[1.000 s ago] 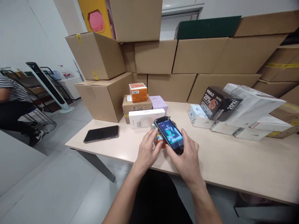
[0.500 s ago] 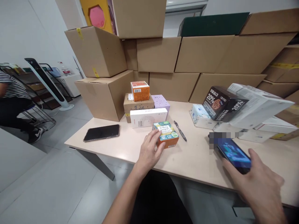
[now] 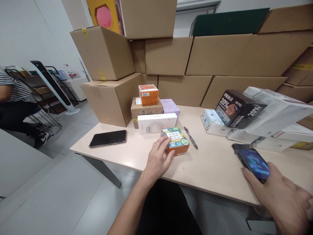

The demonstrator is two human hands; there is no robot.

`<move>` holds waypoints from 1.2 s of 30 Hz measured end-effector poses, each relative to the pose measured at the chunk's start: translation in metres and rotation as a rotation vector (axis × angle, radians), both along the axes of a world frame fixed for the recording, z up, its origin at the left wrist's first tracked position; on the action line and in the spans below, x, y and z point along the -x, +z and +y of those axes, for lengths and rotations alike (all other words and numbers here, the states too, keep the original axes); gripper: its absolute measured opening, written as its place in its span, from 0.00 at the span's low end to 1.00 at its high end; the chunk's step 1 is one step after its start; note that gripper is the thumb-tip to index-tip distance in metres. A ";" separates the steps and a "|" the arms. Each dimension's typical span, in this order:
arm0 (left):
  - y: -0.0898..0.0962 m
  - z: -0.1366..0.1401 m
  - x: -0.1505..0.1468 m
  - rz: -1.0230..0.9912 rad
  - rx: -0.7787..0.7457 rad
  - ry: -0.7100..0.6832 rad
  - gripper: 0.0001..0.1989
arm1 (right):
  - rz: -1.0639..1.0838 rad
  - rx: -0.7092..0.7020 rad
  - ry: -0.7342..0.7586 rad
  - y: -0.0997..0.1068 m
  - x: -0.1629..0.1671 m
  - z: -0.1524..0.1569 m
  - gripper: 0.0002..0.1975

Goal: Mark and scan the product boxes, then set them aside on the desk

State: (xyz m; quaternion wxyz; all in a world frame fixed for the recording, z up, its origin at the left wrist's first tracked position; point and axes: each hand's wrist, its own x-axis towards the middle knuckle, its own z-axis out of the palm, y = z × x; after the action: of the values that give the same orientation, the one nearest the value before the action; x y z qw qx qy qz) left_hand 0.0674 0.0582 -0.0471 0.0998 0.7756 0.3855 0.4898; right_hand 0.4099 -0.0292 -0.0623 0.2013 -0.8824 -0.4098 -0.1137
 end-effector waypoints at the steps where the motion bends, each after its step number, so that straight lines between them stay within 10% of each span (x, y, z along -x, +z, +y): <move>1: 0.000 0.000 0.000 -0.005 0.001 -0.005 0.24 | -0.038 -0.045 0.000 0.003 0.008 0.002 0.48; 7: -0.002 0.000 0.003 -0.094 0.058 -0.040 0.38 | 0.043 -0.106 0.665 0.044 0.107 0.034 0.35; 14: -0.006 0.003 0.005 -0.246 0.090 -0.059 0.38 | -0.041 0.159 0.786 0.071 0.204 0.073 0.36; 26: -0.007 0.000 0.002 -0.185 0.134 -0.026 0.35 | 0.084 -0.171 0.513 0.118 0.109 0.132 0.35; 36: -0.008 0.001 0.004 -0.125 0.149 -0.020 0.31 | 0.227 0.018 0.551 0.069 0.131 0.230 0.36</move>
State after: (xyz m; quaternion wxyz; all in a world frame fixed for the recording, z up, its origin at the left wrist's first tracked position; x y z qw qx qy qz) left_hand 0.0634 0.0589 -0.0554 0.1862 0.7377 0.4062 0.5062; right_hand 0.2788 0.2011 0.0066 0.2615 -0.7466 -0.6098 0.0483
